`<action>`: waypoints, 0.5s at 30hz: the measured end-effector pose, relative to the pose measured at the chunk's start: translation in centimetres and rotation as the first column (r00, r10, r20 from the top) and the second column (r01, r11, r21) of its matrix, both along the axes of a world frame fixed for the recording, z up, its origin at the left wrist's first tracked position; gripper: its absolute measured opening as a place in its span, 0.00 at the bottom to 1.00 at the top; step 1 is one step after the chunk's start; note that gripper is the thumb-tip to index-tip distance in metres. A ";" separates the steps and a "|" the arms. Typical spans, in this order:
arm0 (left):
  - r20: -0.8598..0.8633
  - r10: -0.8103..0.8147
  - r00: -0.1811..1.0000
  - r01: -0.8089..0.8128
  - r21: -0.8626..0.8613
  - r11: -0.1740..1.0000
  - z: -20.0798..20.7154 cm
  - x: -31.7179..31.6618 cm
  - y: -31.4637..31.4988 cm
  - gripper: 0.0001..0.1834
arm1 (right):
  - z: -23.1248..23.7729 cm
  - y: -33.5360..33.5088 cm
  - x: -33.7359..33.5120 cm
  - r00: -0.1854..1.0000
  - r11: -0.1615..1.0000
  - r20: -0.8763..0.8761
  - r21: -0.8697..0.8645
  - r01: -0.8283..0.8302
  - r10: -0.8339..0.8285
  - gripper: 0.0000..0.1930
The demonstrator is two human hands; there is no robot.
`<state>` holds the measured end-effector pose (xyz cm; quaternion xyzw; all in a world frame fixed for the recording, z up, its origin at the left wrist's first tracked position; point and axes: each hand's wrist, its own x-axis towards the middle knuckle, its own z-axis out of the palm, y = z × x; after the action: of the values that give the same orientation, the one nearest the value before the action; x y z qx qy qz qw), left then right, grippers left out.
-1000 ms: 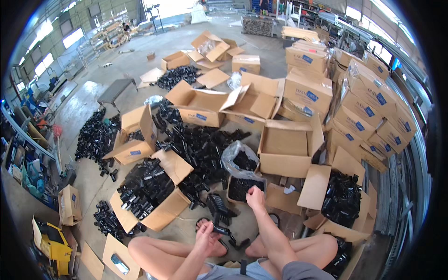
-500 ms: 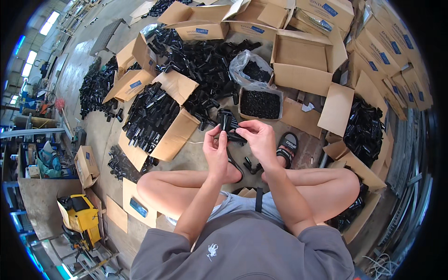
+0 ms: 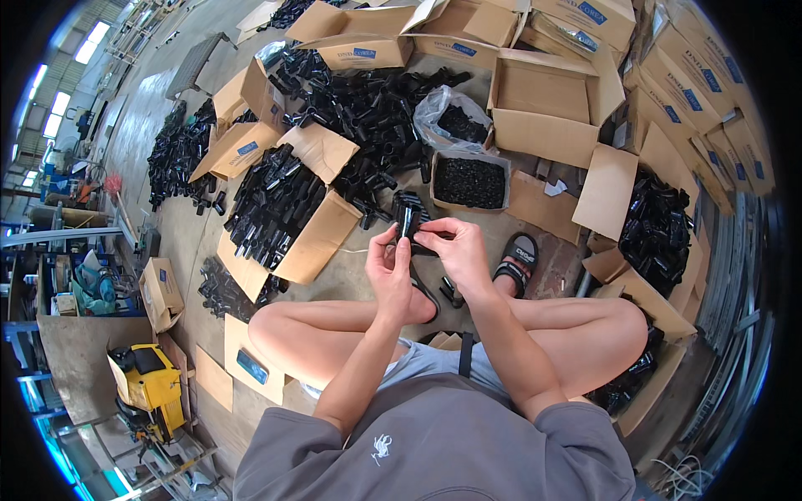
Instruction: The person attaches small black plastic components to a larger plastic housing while sitting on the floor among many cardboard boxes.
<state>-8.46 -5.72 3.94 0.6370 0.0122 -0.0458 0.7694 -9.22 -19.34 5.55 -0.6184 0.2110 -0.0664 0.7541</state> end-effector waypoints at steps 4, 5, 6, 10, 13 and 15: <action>0.023 0.001 1.000 -0.001 -0.001 1.000 0.0 0.1 0.0 0.15 | 0.3 0.0 -0.1 1.000 1.000 -0.011 0.003 -0.016 0.016 0.12; 0.035 0.005 0.999 -0.005 0.004 1.000 0.1 0.1 0.0 0.15 | 0.6 0.0 -0.2 1.000 0.996 -0.010 -0.081 -0.023 0.023 0.12; 0.047 0.008 0.999 -0.009 0.008 1.000 0.1 0.1 0.0 0.15 | 0.8 0.0 -0.2 1.000 0.986 -0.009 -0.164 -0.031 0.030 0.12; -0.011 0.029 1.000 -0.030 -0.052 0.998 1.3 0.0 -0.4 0.15 | 0.7 0.2 -0.2 0.999 0.975 -0.012 -0.221 -0.031 0.030 0.11; -0.024 0.030 0.999 -0.031 -0.064 0.997 1.4 0.0 -0.3 0.15 | 0.6 0.3 -0.1 1.000 0.979 -0.007 -0.204 -0.017 0.015 0.11; -0.035 0.020 0.999 -0.021 -0.041 0.999 1.2 0.0 -0.1 0.15 | 0.5 0.1 -0.1 1.000 0.955 0.019 -0.297 -0.016 0.023 0.11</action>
<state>-8.51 -5.82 5.11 0.6197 0.0311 -0.0493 0.7826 -9.32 -19.22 6.09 -0.7258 0.1841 -0.0967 0.6558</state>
